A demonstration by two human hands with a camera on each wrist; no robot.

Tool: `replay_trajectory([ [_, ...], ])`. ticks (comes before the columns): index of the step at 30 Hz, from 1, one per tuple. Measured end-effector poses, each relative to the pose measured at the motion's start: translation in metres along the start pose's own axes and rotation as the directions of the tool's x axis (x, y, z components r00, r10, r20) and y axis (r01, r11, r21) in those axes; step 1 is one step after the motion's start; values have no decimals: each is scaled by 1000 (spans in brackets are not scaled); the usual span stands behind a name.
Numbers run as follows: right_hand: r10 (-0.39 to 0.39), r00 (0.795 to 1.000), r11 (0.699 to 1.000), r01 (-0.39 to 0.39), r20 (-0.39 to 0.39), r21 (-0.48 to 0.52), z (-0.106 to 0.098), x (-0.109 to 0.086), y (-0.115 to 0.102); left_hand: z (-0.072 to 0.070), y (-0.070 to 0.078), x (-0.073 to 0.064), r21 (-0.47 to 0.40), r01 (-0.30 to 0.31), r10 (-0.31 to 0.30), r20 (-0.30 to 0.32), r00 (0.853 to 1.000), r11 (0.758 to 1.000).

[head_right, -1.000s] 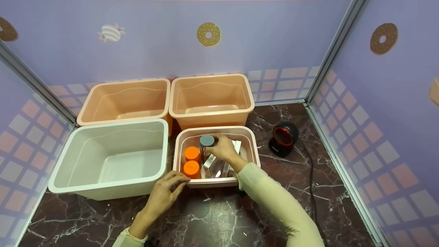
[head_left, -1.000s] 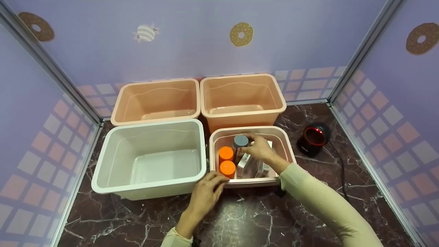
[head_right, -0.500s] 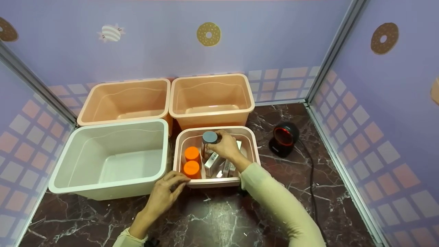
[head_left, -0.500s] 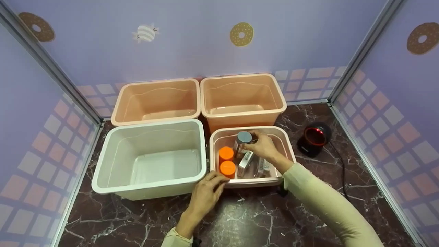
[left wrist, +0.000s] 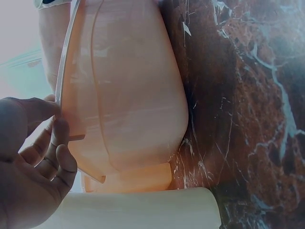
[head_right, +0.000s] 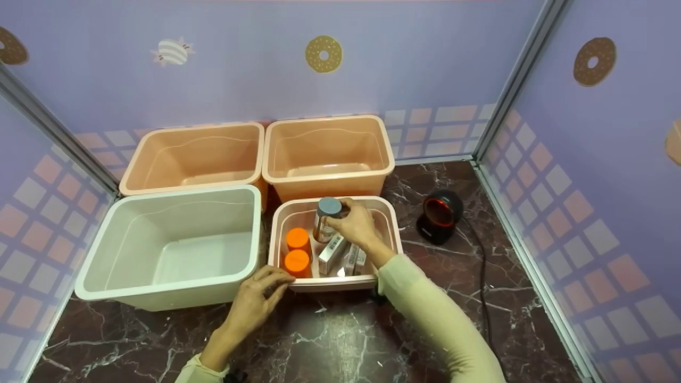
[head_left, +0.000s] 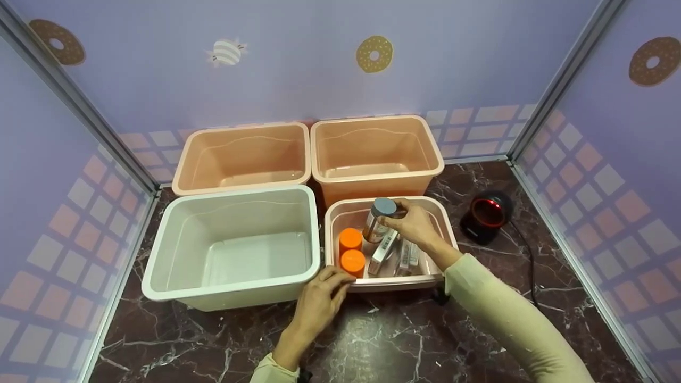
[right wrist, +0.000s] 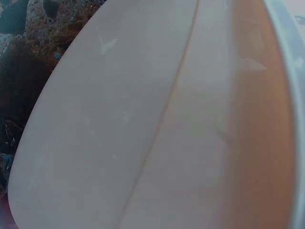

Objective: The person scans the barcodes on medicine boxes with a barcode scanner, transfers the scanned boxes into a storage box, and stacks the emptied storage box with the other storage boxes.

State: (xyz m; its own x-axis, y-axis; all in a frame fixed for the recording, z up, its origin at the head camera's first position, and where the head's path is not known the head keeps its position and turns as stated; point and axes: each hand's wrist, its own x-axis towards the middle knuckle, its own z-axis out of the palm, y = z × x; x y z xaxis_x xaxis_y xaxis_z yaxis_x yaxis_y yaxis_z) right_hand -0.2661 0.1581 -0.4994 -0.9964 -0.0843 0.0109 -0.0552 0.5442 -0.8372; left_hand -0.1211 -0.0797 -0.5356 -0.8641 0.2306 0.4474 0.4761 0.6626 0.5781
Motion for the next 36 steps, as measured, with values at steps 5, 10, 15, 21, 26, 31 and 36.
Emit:
replay_trajectory([
  [5,10,1000,1000,-10,-9,-13,-5,-2,0,1,-1,-1,-3,1,-1,-6,1000,1000],
  [10,-2,1000,998,3,-25,59,-10,-3,0,2,-1,-2,-3,-2,2,-13,1000,1000],
  [15,-12,999,996,16,-52,84,-17,-5,2,2,0,-2,-13,-3,3,-7,1000,1000],
  [21,-12,998,997,16,-61,77,-28,-8,4,1,0,-1,-10,-5,5,-2,1000,1000],
  [26,-6,999,998,9,-50,65,-37,-10,7,1,-1,-1,-15,-6,6,-2,1000,1000],
  [31,-5,998,997,10,-60,71,-47,-14,9,1,-1,0,-16,0,0,-1,1000,1000],
  [36,1,997,994,7,-71,106,-55,-18,12,1,-1,-1,-6,5,-5,2,1000,1000],
])
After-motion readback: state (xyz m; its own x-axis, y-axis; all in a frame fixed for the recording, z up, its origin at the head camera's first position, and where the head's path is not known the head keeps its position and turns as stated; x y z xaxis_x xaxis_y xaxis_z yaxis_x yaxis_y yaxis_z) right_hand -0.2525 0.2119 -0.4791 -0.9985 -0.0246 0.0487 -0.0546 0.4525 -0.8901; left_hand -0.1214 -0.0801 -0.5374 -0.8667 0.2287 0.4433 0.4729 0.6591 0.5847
